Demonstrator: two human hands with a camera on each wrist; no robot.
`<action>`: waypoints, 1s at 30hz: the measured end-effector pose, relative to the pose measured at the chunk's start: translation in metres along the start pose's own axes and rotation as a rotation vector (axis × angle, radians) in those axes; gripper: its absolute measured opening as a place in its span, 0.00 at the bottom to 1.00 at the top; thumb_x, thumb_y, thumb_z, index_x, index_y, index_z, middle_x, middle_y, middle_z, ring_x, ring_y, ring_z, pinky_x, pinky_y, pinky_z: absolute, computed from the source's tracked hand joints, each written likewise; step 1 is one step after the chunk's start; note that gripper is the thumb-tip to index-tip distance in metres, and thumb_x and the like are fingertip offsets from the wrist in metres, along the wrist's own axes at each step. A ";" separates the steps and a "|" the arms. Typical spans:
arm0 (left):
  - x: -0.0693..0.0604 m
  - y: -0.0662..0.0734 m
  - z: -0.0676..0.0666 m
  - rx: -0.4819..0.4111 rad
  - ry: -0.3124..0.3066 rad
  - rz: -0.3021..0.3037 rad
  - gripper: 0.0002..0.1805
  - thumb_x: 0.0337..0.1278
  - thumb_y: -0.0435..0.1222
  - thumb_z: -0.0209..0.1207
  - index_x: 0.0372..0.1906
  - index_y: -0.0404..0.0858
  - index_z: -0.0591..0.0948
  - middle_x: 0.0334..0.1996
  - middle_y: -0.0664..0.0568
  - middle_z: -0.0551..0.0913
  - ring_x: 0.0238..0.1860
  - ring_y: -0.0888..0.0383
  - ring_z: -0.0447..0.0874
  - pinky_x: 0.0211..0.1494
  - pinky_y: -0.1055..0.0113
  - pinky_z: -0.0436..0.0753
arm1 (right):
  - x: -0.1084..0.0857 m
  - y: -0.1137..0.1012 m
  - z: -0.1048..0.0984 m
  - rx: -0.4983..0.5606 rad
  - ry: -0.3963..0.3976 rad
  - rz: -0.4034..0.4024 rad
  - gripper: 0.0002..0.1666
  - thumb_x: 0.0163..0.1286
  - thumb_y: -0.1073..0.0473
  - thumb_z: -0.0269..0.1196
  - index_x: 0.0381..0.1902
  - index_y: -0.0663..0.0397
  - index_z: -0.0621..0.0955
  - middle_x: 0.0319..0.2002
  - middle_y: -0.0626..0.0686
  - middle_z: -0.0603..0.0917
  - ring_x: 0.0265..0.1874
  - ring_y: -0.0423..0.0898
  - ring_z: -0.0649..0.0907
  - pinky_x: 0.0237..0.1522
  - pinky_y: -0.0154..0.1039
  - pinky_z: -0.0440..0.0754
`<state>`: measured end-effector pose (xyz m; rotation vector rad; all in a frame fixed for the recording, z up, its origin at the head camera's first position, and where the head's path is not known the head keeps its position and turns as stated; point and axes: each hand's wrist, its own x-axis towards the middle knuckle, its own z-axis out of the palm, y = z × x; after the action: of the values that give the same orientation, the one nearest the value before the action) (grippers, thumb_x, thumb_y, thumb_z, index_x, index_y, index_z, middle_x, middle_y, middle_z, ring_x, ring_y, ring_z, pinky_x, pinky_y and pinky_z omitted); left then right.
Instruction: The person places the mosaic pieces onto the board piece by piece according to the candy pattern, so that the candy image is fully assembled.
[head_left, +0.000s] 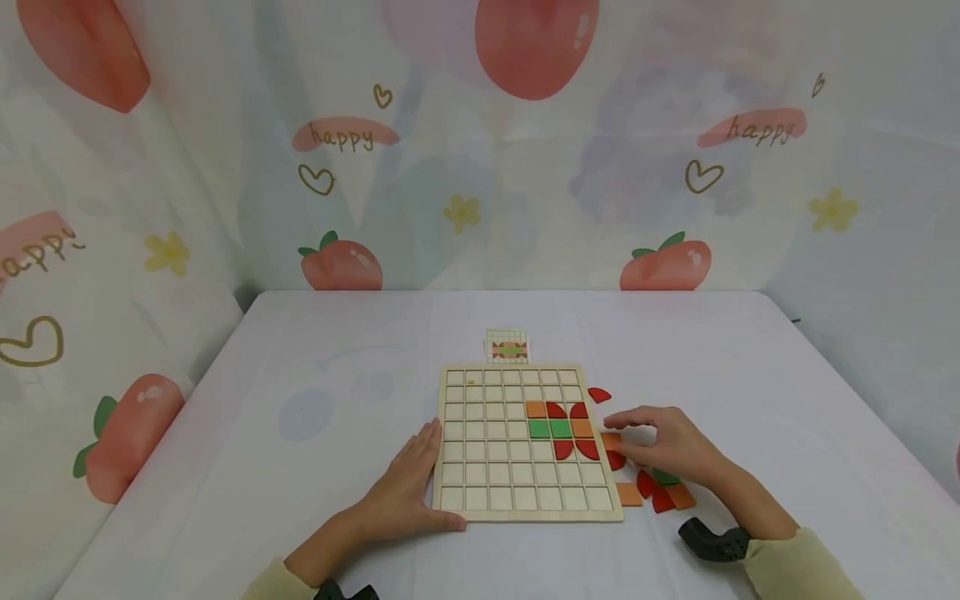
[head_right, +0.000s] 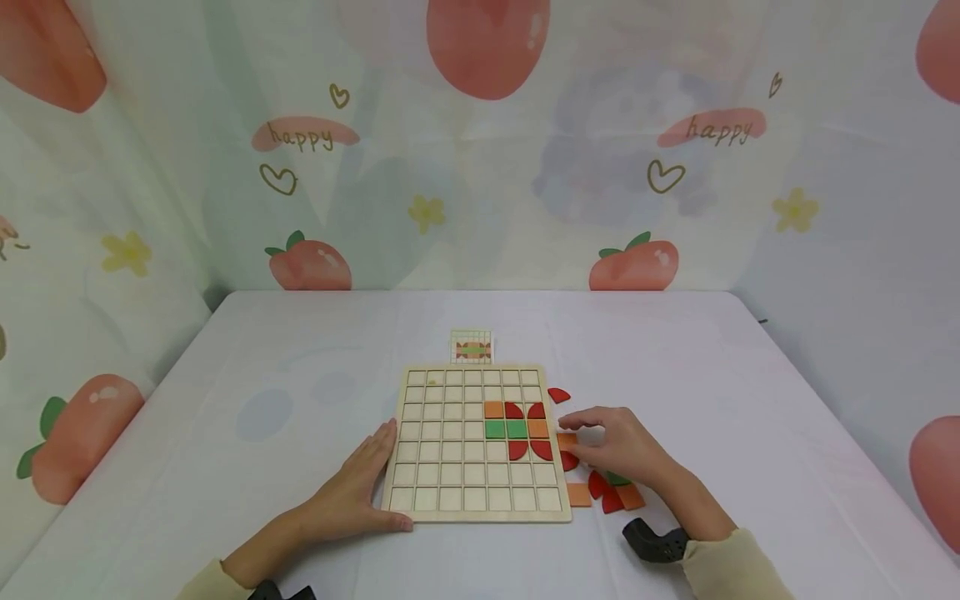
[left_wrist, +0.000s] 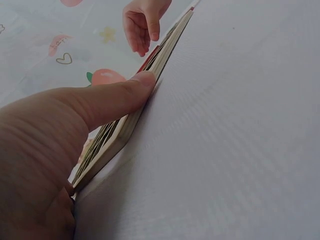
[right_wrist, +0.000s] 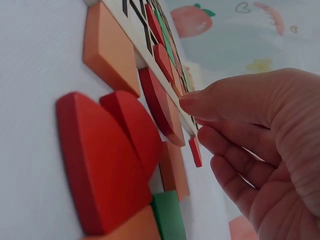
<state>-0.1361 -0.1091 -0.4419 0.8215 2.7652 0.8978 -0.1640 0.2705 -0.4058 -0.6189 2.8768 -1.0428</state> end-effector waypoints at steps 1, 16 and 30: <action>0.000 0.000 0.000 0.000 0.000 0.000 0.69 0.33 0.67 0.62 0.70 0.29 0.41 0.71 0.43 0.40 0.71 0.52 0.36 0.69 0.54 0.44 | -0.001 0.000 -0.001 0.002 -0.003 0.004 0.18 0.55 0.61 0.68 0.46 0.54 0.82 0.42 0.46 0.83 0.44 0.49 0.78 0.43 0.49 0.78; 0.000 0.001 -0.001 0.004 -0.003 -0.006 0.68 0.34 0.68 0.61 0.70 0.29 0.41 0.71 0.42 0.40 0.71 0.51 0.36 0.69 0.54 0.43 | -0.014 0.006 -0.012 -0.063 0.007 0.054 0.21 0.53 0.56 0.70 0.46 0.55 0.82 0.42 0.49 0.83 0.44 0.52 0.78 0.43 0.54 0.77; 0.001 0.000 0.000 0.015 0.000 -0.009 0.69 0.33 0.69 0.60 0.70 0.29 0.41 0.71 0.42 0.41 0.71 0.51 0.36 0.69 0.54 0.43 | -0.020 0.011 -0.013 -0.051 -0.038 0.085 0.22 0.52 0.56 0.71 0.45 0.57 0.82 0.41 0.49 0.83 0.46 0.53 0.78 0.46 0.53 0.77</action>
<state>-0.1365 -0.1088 -0.4417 0.8109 2.7765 0.8768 -0.1513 0.2937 -0.4053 -0.5073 2.8764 -0.9396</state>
